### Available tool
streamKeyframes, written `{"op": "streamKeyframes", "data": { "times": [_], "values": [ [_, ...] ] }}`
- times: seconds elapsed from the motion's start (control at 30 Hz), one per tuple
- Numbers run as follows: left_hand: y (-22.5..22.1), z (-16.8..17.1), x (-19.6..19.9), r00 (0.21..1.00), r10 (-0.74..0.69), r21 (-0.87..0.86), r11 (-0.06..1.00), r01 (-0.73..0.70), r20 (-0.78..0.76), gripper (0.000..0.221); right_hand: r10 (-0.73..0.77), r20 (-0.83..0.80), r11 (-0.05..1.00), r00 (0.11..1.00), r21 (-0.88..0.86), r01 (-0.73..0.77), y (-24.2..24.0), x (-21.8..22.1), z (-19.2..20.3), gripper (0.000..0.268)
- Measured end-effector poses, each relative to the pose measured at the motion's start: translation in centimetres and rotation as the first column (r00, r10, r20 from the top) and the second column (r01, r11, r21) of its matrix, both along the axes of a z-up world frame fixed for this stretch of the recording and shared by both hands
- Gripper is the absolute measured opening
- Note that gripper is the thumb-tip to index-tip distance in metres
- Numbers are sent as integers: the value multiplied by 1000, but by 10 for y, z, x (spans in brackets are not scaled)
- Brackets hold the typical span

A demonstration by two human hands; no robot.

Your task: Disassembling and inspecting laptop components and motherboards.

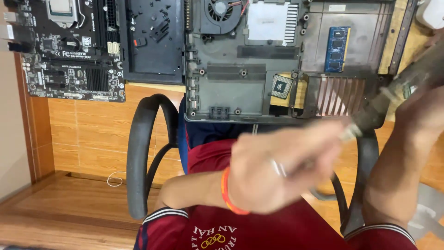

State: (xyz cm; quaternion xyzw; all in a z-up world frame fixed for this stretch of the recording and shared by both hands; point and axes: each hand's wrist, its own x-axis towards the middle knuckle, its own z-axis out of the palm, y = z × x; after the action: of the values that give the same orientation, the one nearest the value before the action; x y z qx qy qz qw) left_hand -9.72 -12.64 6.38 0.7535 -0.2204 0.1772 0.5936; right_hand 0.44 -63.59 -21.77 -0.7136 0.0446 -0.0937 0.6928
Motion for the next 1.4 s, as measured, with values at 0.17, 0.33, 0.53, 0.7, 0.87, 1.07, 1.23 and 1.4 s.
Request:
{"op": "streamKeyframes", "data": {
  "times": [0.17,0.33,0.53,0.7,0.87,1.07,1.23,1.4],
  "values": [
    [-6,-24,24,891,116,-248,938,-244,-439,34,3,-45,955,999,-295,-16,102,21,79,45],
    [1,-53,43,826,-3,-375,892,-252,-564,30,-13,-157,971,988,-238,-25,108,36,88,36],
    [9,-61,43,831,-27,-416,874,-250,-556,28,69,-151,926,986,-358,-120,148,23,134,36],
    [46,-55,52,797,102,-301,891,-339,-595,31,125,-106,932,986,-327,-154,244,7,205,33],
    [90,-78,65,842,265,-193,900,-391,-469,25,317,-120,932,941,-146,-333,287,18,221,23],
    [97,-76,72,838,281,-215,884,-416,-467,25,435,-86,869,896,-221,-443,305,23,236,27],
    [92,-70,74,820,324,-61,916,-397,-472,30,420,-101,867,902,-250,-432,298,22,239,27],
    [83,-46,68,805,505,276,858,-432,-310,26,406,-105,874,908,-246,-419,293,19,250,27]
  ]
}}
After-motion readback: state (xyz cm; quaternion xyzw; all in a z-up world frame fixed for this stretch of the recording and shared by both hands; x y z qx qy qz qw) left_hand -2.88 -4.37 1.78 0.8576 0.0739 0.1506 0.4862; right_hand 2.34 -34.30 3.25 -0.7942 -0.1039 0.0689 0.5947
